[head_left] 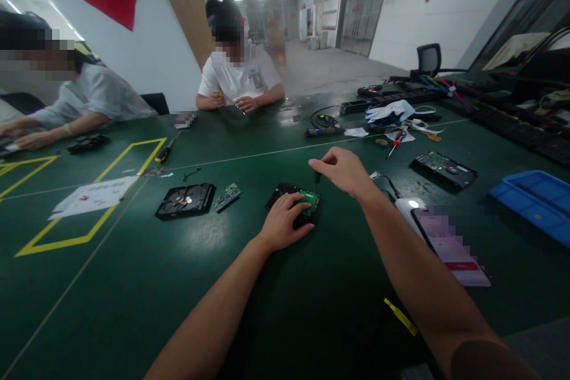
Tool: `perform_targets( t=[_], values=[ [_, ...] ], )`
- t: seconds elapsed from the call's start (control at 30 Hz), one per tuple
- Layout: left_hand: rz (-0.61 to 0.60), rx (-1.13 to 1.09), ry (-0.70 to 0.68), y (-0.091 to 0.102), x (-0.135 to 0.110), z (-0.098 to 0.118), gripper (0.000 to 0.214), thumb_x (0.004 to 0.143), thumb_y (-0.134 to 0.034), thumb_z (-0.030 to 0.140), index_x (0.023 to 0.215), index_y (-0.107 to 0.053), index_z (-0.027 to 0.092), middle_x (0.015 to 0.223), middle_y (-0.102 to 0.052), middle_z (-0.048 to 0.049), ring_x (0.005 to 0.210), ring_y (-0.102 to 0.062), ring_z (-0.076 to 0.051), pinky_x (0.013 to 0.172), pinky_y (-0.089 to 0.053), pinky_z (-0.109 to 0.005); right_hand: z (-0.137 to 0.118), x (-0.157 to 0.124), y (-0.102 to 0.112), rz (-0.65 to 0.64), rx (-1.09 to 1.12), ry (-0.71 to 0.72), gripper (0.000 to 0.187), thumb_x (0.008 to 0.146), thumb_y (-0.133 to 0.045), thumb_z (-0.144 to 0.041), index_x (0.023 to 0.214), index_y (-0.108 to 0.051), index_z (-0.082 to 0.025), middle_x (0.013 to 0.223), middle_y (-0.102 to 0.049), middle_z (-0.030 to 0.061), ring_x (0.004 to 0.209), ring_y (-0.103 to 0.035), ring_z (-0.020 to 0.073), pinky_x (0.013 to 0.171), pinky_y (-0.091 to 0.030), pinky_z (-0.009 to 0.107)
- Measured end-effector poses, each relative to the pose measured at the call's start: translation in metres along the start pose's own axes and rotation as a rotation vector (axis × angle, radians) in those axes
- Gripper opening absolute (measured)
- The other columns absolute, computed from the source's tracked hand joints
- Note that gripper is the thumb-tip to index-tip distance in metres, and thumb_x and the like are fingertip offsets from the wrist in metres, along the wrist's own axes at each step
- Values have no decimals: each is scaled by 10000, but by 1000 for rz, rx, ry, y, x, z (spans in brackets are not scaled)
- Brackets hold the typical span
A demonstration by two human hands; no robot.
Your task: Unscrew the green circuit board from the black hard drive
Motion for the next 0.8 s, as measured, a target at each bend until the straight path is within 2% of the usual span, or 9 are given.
perform_targets(
  t=[0.1,0.17,0.23,0.33,0.53,0.67,0.73,0.8],
  values=[
    [-2,3,5,0,0,-1,562,899,-714,526,1388,-603,272,1456,-560,-114,1362,-536,-331,1163,-438,-572,-2,0,-1,6,-19,23,322,837,-740,-510,768,-639,-213,800,-705,56,727,-614,198,665,-425,347],
    [-1,2,8,-1,0,-1,560,897,-718,520,1389,-602,279,1457,-562,-113,1364,-535,-335,1164,-434,-584,-4,0,-3,-10,30,64,236,846,-730,-439,837,-673,-210,880,-728,62,756,-623,198,670,-439,340],
    [1,-4,4,-1,0,-1,560,891,-727,511,1388,-603,283,1451,-567,-115,1365,-536,-337,1167,-429,-588,-8,0,-6,-51,109,123,174,869,-700,-377,936,-708,-217,975,-749,63,782,-633,192,685,-460,333],
    [5,-4,1,-1,1,0,553,893,-727,503,1383,-608,276,1445,-572,-117,1371,-534,-331,1181,-418,-577,-12,-1,-13,-159,208,154,197,940,-620,-372,1018,-738,-236,1018,-767,53,738,-632,170,660,-477,318],
    [-7,2,8,-1,0,-1,567,898,-717,520,1399,-594,286,1456,-563,-110,1372,-531,-333,1171,-427,-571,-5,-1,-24,-284,352,54,352,1011,-530,-484,1011,-748,-208,912,-738,64,605,-591,135,541,-472,287],
    [-7,4,8,-1,0,-1,567,900,-714,519,1401,-588,286,1453,-564,-112,1356,-539,-331,1165,-426,-578,-4,-4,-33,-400,540,-32,299,1014,-524,-417,1080,-718,-200,826,-694,65,655,-652,170,578,-529,306],
    [-7,4,7,-1,-1,0,568,899,-715,517,1403,-587,288,1452,-563,-113,1356,-537,-331,1162,-427,-578,-6,-5,-31,-403,529,-18,267,989,-567,-418,1052,-714,-204,791,-689,60,647,-646,176,577,-517,315],
    [-7,5,7,-1,-1,0,571,899,-716,512,1408,-584,289,1455,-560,-112,1362,-533,-333,1166,-425,-580,-6,-5,-25,-358,425,10,274,948,-632,-470,977,-707,-209,750,-685,53,621,-613,173,551,-472,313]
  ],
)
Point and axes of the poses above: each hand's wrist, its own x-axis towards the middle knuckle, its own y-axis out of the back of the hand, z = x × y, the point moved 7 cm from there along x, towards the middle knuckle
